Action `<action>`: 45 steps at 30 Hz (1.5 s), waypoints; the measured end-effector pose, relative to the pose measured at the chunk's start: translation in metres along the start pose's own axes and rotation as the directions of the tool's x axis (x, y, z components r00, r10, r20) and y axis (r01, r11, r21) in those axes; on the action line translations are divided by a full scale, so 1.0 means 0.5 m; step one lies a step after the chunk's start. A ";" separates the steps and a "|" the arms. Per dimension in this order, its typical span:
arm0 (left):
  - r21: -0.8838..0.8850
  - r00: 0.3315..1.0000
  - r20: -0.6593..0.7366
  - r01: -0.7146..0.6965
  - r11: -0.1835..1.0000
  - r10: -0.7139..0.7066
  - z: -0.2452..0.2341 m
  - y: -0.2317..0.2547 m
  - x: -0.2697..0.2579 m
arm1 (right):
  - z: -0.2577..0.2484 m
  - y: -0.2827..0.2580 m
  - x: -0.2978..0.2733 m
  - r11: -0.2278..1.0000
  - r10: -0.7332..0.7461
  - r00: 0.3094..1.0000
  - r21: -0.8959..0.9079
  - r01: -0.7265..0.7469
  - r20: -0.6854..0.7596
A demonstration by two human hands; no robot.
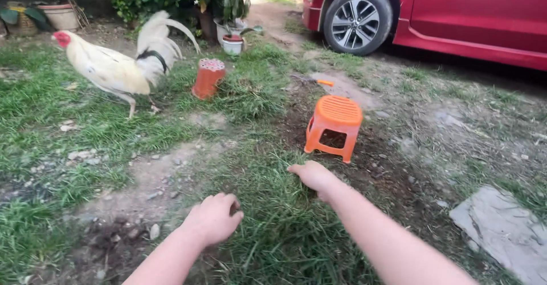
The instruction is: Pulling weeds and cleaning grass patches on the ground with hands.
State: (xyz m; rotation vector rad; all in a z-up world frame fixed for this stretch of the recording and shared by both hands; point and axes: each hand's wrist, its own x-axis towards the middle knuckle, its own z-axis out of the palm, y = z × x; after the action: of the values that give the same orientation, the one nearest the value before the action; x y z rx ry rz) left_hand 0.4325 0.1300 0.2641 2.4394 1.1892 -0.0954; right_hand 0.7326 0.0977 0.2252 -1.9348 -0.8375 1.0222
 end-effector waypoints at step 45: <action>0.008 0.924 0.129 0.361 0.933 -0.359 0.194 -0.424 -0.398 | 0.284 0.012 -0.299 -0.479 0.113 0.550 -0.440 0.760 0.827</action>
State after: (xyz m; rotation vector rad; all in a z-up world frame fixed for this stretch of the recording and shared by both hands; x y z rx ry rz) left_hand 0.1561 0.0601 0.1516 2.1370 1.5571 -0.3445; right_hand 0.5420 0.0197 0.2200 -1.5988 -3.5371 -0.0656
